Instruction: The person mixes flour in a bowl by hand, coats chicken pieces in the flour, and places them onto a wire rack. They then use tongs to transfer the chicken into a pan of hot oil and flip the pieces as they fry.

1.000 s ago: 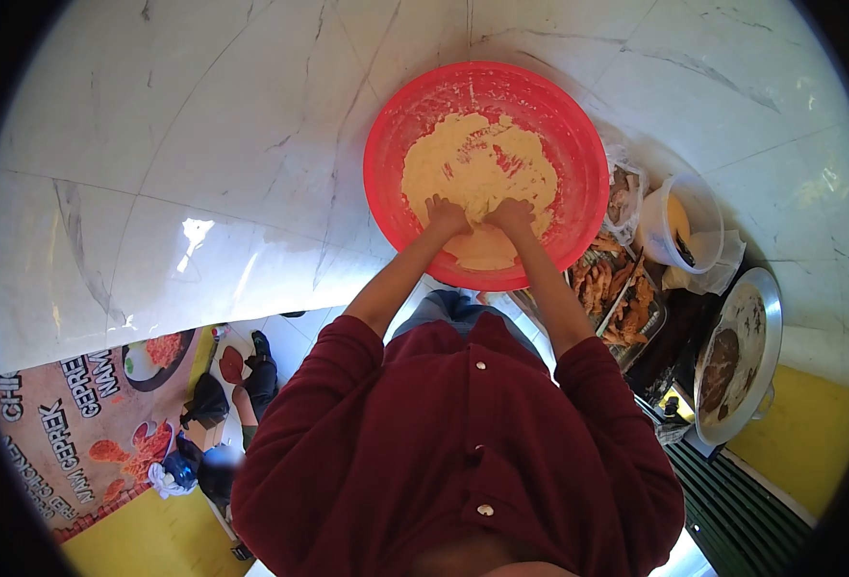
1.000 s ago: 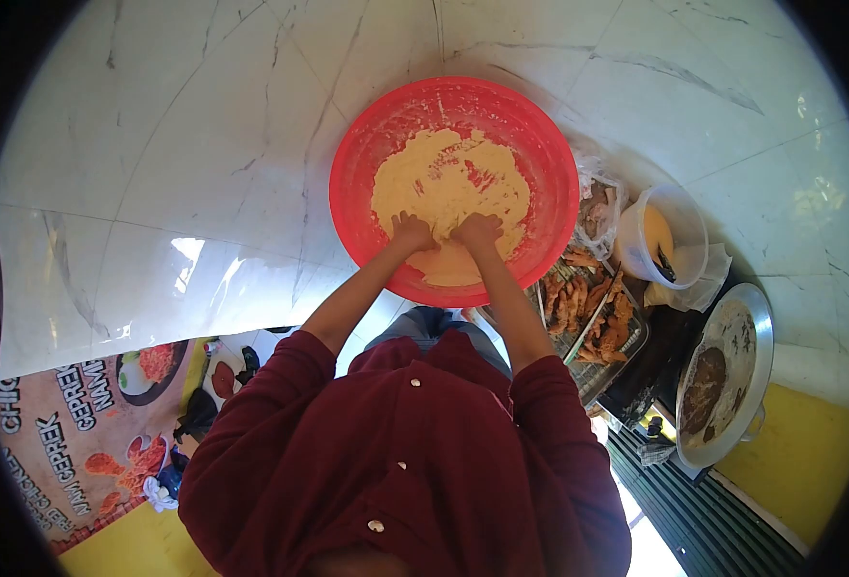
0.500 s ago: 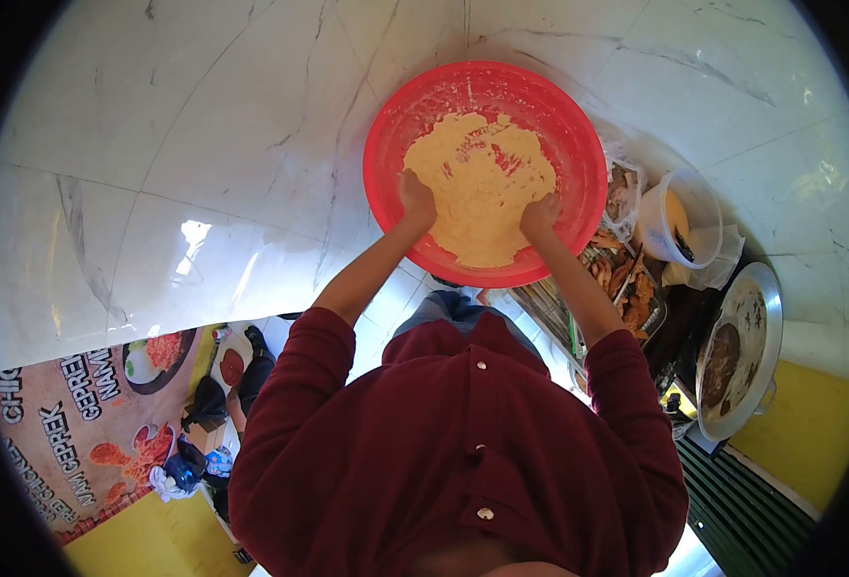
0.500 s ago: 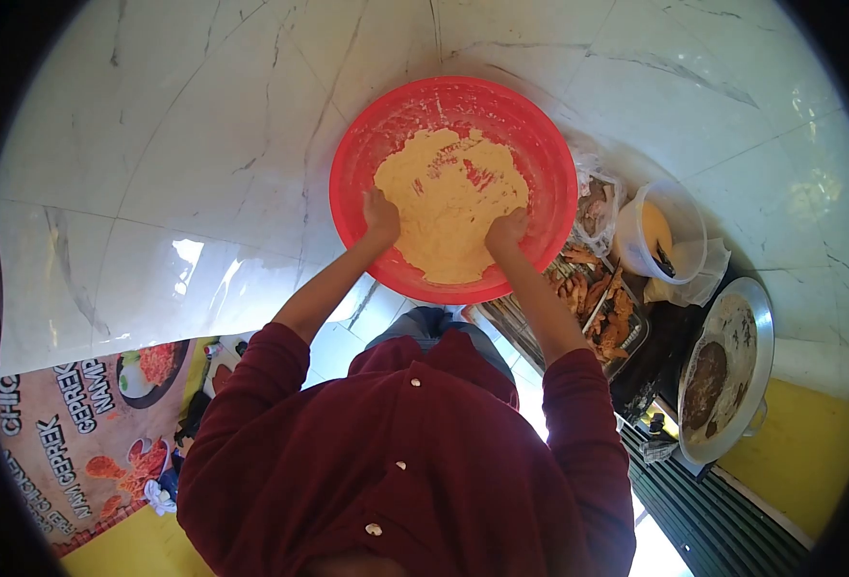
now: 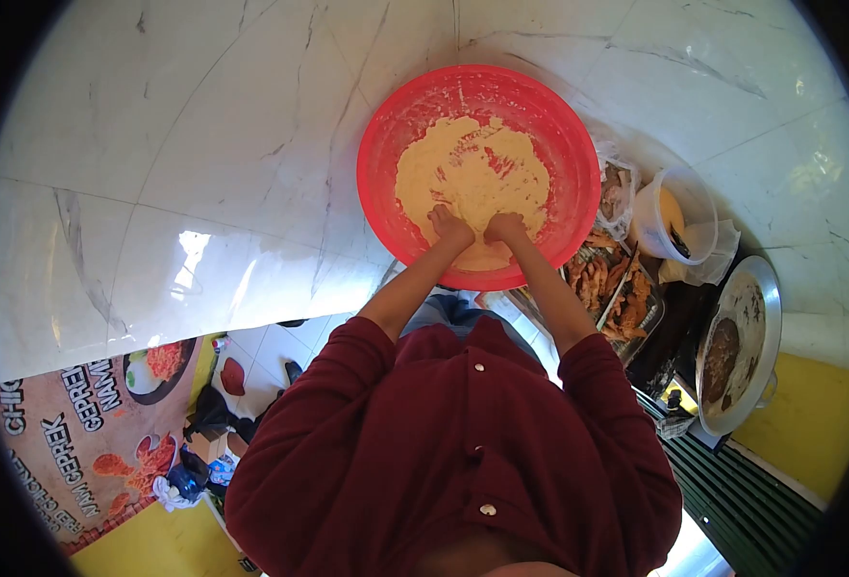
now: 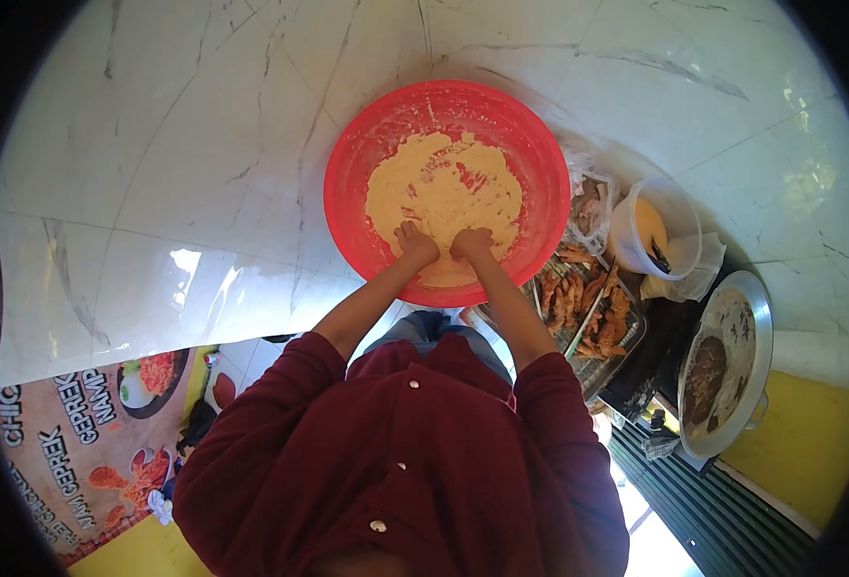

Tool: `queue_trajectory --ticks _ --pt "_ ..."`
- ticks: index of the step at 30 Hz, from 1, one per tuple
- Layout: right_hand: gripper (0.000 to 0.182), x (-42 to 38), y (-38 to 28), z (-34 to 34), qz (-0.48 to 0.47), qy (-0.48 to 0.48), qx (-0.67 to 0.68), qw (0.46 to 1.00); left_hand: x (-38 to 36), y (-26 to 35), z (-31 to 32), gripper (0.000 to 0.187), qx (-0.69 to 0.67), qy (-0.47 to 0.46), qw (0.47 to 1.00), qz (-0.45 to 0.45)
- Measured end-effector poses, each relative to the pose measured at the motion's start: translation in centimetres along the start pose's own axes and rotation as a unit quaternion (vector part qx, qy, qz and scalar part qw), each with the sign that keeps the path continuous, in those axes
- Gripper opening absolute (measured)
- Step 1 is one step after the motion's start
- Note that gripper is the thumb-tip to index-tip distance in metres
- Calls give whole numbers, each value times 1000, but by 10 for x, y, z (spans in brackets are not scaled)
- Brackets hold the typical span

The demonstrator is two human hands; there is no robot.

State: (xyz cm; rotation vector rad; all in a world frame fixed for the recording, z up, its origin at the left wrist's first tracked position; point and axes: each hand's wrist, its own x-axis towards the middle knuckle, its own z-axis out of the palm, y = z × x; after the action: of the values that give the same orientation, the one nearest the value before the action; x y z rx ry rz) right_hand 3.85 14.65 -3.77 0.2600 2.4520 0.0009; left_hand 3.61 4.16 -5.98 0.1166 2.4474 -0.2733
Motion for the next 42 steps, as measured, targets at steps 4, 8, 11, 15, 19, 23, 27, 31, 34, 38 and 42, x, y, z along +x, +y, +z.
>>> queue_trajectory --ticks 4,8,11,15,19,23,27,31,34,38,42 --pt "40 31 22 0 -166 -128 95 973 -19 -17 -32 43 -79 -55 995 25" --pt "39 8 61 -35 -203 -168 252 931 22 -74 -27 51 -348 -201 857 321" --pt "39 16 88 -43 -253 -114 364 889 3 -106 -59 55 -347 -167 858 340" --pt "50 39 94 -40 -150 0 156 976 -12 -109 -68 55 -201 34 976 81" --pt "48 29 82 -25 -71 156 187 967 -5 -95 -51 56 -204 107 972 46" --pt "50 20 74 -23 -69 152 203 965 -4 -78 -33 54 -137 151 978 45" --pt "40 32 70 -10 -77 153 154 973 -16 -66 -29 42 -70 103 992 36" --pt "27 30 62 4 -76 343 45 935 -11 -50 -26 43 1 69 997 29" --pt "24 42 58 -2 -66 233 79 967 -2 -35 -19 36 75 98 992 29" --pt "28 26 55 -26 -46 99 105 988 27 -27 4 37 141 162 976 -24" --pt "35 36 52 -1 -48 192 30 980 12 -34 -13 26 99 112 989 -8"
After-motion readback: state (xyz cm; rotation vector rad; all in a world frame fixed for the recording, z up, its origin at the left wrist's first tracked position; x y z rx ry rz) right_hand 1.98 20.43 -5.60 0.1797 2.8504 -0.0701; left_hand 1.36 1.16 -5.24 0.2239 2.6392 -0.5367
